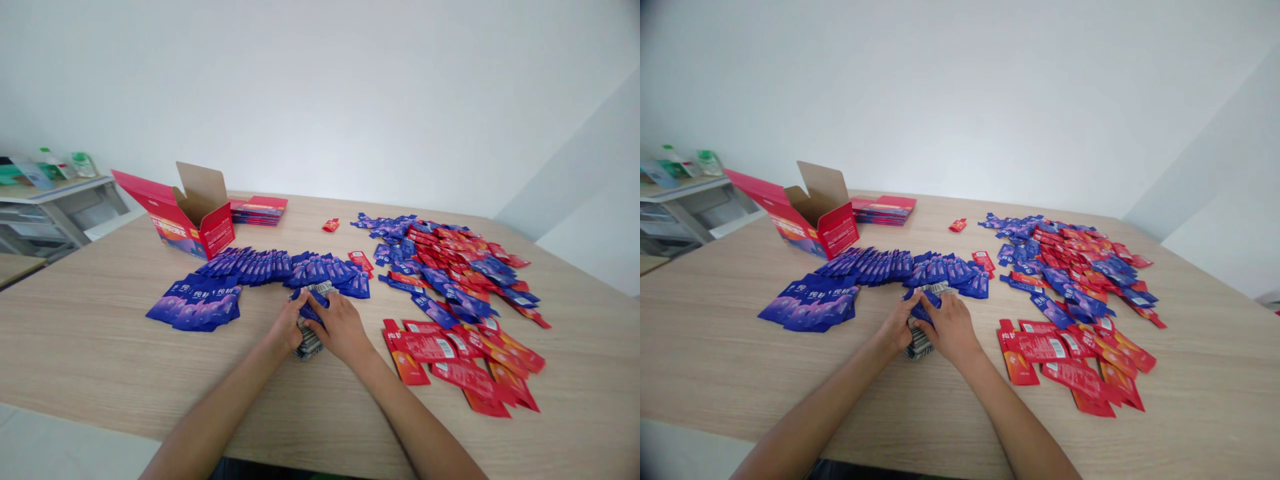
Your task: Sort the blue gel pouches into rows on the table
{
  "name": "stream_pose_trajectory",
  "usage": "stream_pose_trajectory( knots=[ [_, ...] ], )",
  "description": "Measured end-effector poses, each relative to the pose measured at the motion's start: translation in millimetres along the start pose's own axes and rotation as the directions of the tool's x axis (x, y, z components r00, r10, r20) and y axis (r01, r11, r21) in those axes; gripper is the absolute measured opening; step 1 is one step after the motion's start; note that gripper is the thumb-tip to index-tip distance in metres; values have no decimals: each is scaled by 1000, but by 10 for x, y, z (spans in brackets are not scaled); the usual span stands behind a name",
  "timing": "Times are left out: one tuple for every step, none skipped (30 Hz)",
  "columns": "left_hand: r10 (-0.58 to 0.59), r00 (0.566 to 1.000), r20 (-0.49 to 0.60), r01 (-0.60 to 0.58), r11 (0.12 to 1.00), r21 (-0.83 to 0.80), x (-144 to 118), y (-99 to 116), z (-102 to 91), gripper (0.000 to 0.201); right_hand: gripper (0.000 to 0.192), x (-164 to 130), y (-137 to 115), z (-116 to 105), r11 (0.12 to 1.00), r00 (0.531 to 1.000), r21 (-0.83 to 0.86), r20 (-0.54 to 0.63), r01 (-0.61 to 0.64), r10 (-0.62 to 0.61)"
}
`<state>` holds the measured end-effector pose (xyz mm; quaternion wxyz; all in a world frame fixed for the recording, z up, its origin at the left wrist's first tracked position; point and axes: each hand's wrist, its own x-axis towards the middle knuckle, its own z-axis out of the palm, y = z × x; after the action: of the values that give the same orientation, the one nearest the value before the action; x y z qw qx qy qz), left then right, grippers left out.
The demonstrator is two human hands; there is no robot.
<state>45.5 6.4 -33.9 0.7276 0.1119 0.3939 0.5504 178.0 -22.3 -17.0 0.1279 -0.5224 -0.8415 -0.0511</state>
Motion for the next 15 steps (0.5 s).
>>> stream_pose_trajectory(
  knots=[
    [33,999,-24,-32,999,12,17,-10,-12,22,59,0,-4,-3,1000,1000,-7,2,1,-1],
    [62,997,-47,-61,998,24,31,-19,-22,25,59,1,-8,-5,1000,1000,-14,4,1,-1],
    [84,994,-66,-81,996,36,43,-25,-30,28,59,2,-11,-9,1000,1000,-19,7,3,-3],
    [98,992,-78,-95,994,47,51,-30,-35,30,59,3,-13,-13,1000,1000,-23,12,5,-5],
    [107,991,-84,-102,993,56,56,-32,-38,31,58,4,-15,-18,1000,1000,-26,20,9,-9],
    [110,990,-84,-105,992,63,58,-33,-38,31,58,5,-18,-24,999,1000,-31,29,12,-11],
    [114,990,-84,-108,992,68,56,-32,-36,32,58,6,-20,-31,999,999,-37,37,14,-13],
    [120,989,-83,-114,991,76,52,-29,-32,32,57,5,-24,-38,999,999,-44,47,16,-14],
    [127,989,-82,-120,989,84,45,-25,-27,33,57,4,-27,-44,998,998,-53,55,18,-15],
    [134,988,-79,-127,988,91,37,-19,-22,33,56,2,-31,-51,998,998,-62,60,20,-17],
    [143,987,-77,-135,986,98,29,-13,-16,33,56,0,-36,-56,997,998,-68,64,23,-19],
    [152,985,-75,-144,984,105,23,-7,-12,33,55,-3,-39,-62,997,998,-72,65,25,-20],
    [161,984,-72,-153,982,110,17,-1,-9,33,54,-6,-43,-66,997,998,-72,65,25,-20],
    [169,983,-70,-160,980,116,14,3,-7,33,54,-9,-44,-69,997,998,-70,62,22,-18],
    [176,982,-68,-167,979,119,14,5,-7,33,54,-11,-45,-71,998,998,-65,59,18,-14]
  ],
)
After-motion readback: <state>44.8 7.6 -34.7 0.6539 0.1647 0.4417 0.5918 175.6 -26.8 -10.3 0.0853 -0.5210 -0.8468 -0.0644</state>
